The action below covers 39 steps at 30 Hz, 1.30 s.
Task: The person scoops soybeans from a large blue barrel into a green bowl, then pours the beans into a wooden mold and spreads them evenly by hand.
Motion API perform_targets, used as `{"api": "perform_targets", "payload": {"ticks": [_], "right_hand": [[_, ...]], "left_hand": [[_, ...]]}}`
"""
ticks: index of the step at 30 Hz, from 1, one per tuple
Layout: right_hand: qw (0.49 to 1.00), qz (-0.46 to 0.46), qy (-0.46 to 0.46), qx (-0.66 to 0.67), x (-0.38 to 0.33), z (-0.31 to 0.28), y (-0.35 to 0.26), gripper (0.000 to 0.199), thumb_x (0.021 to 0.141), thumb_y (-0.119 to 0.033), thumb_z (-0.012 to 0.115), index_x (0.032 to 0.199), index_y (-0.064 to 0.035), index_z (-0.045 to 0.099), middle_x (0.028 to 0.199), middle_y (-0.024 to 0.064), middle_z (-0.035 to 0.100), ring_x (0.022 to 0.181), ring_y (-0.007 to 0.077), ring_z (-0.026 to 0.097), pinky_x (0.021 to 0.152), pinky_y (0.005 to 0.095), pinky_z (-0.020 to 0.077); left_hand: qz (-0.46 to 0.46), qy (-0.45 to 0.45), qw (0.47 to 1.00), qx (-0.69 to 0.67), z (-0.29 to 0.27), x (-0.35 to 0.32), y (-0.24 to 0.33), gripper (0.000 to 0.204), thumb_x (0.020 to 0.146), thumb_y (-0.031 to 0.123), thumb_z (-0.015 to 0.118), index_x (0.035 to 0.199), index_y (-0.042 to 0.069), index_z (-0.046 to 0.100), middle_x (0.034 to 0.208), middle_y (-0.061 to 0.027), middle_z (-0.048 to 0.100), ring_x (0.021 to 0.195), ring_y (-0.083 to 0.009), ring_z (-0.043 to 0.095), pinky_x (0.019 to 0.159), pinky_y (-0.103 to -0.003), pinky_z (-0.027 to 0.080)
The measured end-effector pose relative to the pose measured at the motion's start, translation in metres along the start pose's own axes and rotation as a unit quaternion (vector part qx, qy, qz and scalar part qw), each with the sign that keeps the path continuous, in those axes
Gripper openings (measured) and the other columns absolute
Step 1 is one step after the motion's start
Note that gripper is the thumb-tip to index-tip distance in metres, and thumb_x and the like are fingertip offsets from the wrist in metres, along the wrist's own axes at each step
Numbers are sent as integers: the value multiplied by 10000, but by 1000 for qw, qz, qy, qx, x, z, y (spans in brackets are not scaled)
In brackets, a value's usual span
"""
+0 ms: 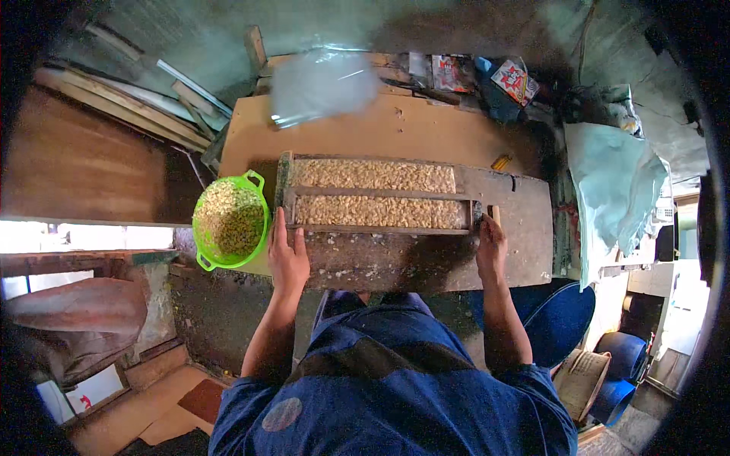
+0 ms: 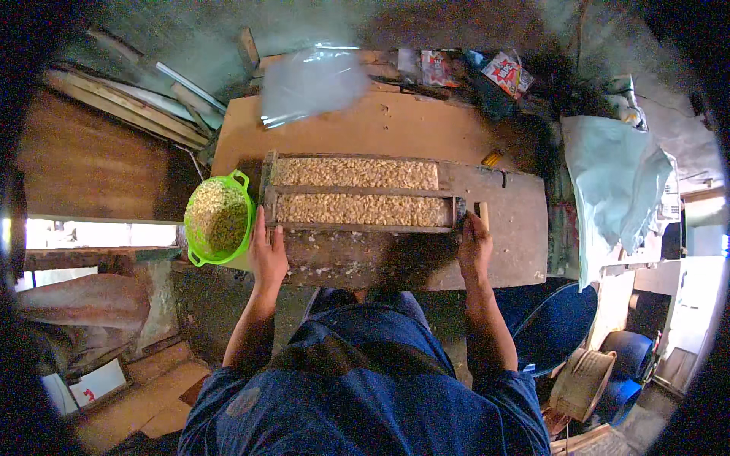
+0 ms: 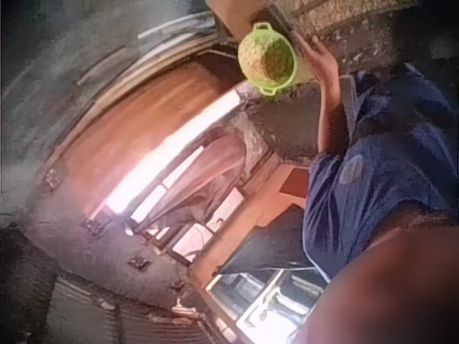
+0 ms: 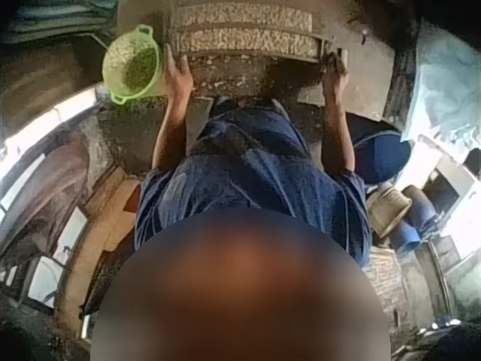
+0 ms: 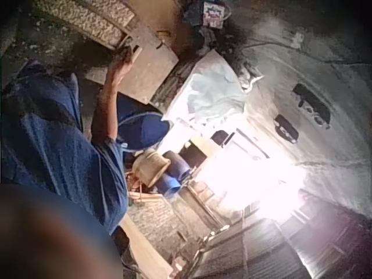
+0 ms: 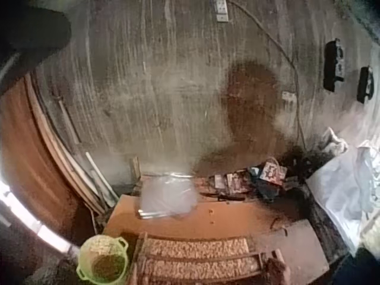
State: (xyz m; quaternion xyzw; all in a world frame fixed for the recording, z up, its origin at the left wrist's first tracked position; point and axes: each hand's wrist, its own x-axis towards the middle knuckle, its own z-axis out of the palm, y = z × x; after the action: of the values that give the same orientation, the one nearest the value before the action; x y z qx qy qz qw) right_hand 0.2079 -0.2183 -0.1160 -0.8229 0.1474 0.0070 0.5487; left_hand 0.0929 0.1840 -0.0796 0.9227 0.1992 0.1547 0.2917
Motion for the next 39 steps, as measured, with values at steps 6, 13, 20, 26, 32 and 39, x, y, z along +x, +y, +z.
{"api": "perform_targets", "payload": {"ticks": [6, 13, 20, 26, 32, 39], "right_hand": [[995, -67, 53, 56, -16, -15, -10, 266, 1020, -117, 561, 1233, 15, 652, 1039, 49, 685, 928, 151, 601, 834, 262, 481], [999, 19, 5, 49, -73, -41, 4, 251, 1014, -81, 560, 1225, 24, 649, 1073, 59, 678, 929, 111, 592, 821, 233, 472], [1000, -6, 5, -13, -79, -38, 59, 234, 1016, -134, 573, 1190, -22, 681, 1070, 81, 702, 982, 164, 638, 886, 299, 503], [999, -15, -4, -36, -73, -25, 20, 261, 1035, -148, 538, 1214, 8, 646, 974, 47, 682, 882, 127, 597, 809, 278, 487], [996, 19, 1, -84, -66, -22, 20, 259, 1026, -127, 553, 1227, 6, 646, 1084, 92, 680, 993, 160, 606, 882, 288, 475], [995, -10, -5, -102, -58, -20, 27, 288, 1037, -192, 540, 1224, -3, 651, 1079, 108, 698, 981, 178, 623, 877, 310, 484]], "left_hand": [[1, 44, 998, -46, -34, -13, 31, 555, 985, 162, 567, 1480, -15, 391, 1473, -254, 455, 1349, -432, 438, 1118, -441, 356], [5, 45, 998, -33, -40, -77, 9, 548, 934, 127, 615, 1428, -43, 451, 1410, -250, 514, 1303, -422, 492, 1085, -459, 399], [-12, -18, 1000, -14, -32, -81, -2, 519, 943, 139, 570, 1424, -25, 464, 1408, -234, 523, 1322, -434, 465, 1115, -496, 355], [3, -32, 999, -33, -25, -65, -7, 526, 947, 129, 574, 1437, -18, 450, 1418, -235, 513, 1323, -433, 463, 1117, -489, 351], [-10, -20, 998, -57, -21, -59, -6, 531, 945, 123, 582, 1442, -7, 446, 1418, -237, 510, 1315, -432, 467, 1120, -485, 344], [-1, -34, 999, -43, -19, -56, -12, 563, 941, 137, 582, 1461, -1, 415, 1433, -236, 493, 1324, -429, 455, 1132, -494, 322]]}}
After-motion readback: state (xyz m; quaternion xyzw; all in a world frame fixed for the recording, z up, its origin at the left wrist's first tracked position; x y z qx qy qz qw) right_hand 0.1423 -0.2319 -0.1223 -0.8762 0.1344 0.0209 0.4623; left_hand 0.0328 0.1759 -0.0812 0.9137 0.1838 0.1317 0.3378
